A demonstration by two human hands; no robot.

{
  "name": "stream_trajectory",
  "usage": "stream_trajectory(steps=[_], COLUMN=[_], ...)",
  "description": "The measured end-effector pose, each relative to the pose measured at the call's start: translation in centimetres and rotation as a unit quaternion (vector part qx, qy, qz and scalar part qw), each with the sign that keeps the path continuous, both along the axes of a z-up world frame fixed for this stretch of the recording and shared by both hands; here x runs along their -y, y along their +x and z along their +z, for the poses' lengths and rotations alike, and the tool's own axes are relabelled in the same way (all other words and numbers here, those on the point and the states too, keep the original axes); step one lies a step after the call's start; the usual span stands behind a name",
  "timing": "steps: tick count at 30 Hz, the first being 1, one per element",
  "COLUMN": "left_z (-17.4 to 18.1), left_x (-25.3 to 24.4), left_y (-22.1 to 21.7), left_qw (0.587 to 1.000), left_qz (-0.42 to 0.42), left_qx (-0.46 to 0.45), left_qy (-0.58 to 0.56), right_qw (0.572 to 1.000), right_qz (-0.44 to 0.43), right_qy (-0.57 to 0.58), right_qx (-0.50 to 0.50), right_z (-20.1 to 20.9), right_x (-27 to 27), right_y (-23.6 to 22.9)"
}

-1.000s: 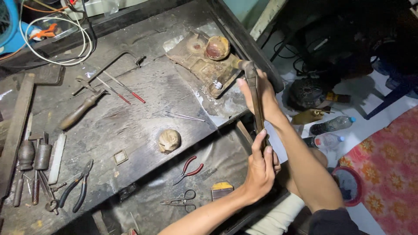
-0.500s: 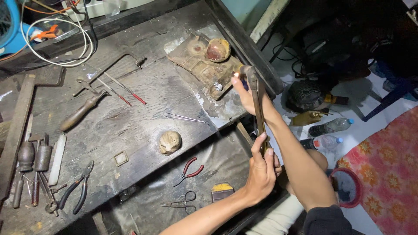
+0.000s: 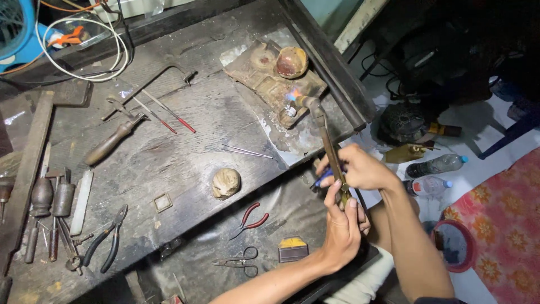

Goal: Soldering a small metal jewelry component using a blowtorch and tweezers on a workbench.

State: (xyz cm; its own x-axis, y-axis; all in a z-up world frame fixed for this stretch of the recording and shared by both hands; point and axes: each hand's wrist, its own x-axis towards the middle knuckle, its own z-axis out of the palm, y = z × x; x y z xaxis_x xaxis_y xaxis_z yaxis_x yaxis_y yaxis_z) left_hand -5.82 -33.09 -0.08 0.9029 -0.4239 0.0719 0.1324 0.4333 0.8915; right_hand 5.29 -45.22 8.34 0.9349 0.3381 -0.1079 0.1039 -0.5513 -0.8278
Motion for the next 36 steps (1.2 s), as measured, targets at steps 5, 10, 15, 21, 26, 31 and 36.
stream_trajectory(steps=[5, 10, 15, 21, 26, 31, 36], left_z=[0.5, 1.0, -0.3, -0.1, 2.1, 8.2, 5.6], left_x=[-0.2, -0.8, -0.2, -1.4, -4.4, -11.3, -16.6], left_y=[0.1, 0.0, 0.3, 0.7, 3.3, 8.7, 11.0], left_qw=[1.0, 0.999, 0.995, 0.99, 0.965, 0.911, 0.913], left_qz=[0.02, -0.005, 0.043, 0.009, -0.107, -0.237, -0.187], left_qx=[-0.007, -0.039, 0.024, 0.112, 0.211, 0.22, 0.295], left_qy=[-0.004, 0.026, 0.084, 0.087, 0.114, 0.255, 0.212], right_qw=[1.0, 0.987, 0.961, 0.935, 0.917, 0.876, 0.872], right_qz=[0.016, -0.042, -0.275, -0.347, -0.354, -0.369, -0.387], right_qy=[0.011, 0.022, 0.009, 0.045, -0.095, -0.148, -0.051], right_qx=[-0.018, -0.151, -0.03, 0.057, 0.159, 0.273, 0.296], right_z=[-3.0, -1.9, -4.4, -4.1, -4.7, -4.3, -7.9], right_x=[0.4, -0.5, -0.2, -3.4, -3.3, -3.3, -2.5], right_y=[-1.1, -2.2, -8.0, -11.4, -11.9, -12.0, -12.4])
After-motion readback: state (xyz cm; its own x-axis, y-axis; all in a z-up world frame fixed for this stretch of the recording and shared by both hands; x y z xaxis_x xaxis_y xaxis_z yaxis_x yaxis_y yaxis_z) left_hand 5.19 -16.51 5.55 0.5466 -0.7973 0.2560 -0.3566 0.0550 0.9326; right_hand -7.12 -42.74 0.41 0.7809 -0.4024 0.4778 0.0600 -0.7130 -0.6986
